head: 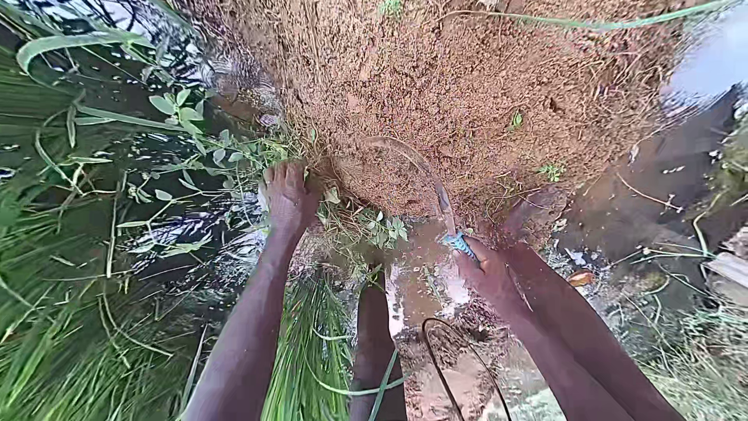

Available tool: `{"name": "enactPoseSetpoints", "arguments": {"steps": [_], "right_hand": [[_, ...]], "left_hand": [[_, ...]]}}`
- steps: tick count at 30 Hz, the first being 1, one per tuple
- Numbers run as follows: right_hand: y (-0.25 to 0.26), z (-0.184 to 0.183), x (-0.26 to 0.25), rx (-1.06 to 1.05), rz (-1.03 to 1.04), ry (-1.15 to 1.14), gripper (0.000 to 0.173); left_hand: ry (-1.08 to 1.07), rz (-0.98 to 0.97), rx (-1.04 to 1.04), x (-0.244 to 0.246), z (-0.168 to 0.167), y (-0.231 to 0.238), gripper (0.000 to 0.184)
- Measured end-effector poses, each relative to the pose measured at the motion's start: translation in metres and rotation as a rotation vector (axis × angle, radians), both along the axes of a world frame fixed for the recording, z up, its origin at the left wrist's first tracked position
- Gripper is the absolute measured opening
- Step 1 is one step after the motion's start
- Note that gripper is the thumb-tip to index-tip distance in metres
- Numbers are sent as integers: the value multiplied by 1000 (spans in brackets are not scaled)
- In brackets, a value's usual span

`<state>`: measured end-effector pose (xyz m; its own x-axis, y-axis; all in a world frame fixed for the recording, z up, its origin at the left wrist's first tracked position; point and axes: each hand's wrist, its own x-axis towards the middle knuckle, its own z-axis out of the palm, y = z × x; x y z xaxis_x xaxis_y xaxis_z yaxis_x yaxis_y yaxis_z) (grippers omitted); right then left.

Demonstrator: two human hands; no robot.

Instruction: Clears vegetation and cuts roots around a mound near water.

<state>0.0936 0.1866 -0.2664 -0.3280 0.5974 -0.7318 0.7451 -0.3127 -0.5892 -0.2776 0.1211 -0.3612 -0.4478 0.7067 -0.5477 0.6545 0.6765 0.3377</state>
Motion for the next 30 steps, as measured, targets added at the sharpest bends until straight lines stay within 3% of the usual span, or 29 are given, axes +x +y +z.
{"name": "enactPoseSetpoints", "arguments": {"steps": [2,5,8,11,16,22,24,26,28,30], "right_hand": [[10,5,-16,-20,-153,107,34],[19,12,-37,-91,-320,211,29],[23,12,-39,-69,-263,247,30],[20,8,-37,-62,-134,202,38],[40,-5,-68,-59,36,164,47],[79,-46,-169,-148,313,147,52],[87,-63,-214,-174,481,25,55],[88,-81,-245,-167,609,-77,45],[81,-88,-246,-170,647,-115,39],[67,-82,-218,-187,624,-115,46]], "left_hand": [[-40,-31,99,-28,-21,32,56],[-104,20,167,-64,-67,68,92],[-212,155,141,-80,-103,88,102],[-311,204,102,-71,-109,67,96],[-265,209,-258,-72,-98,28,82],[-87,157,-574,-53,-75,20,70],[-62,178,-597,-49,-72,18,65],[-40,174,-566,-50,-74,16,61],[-26,168,-528,-47,-74,12,55],[-23,198,-514,-44,-72,9,54]]}}
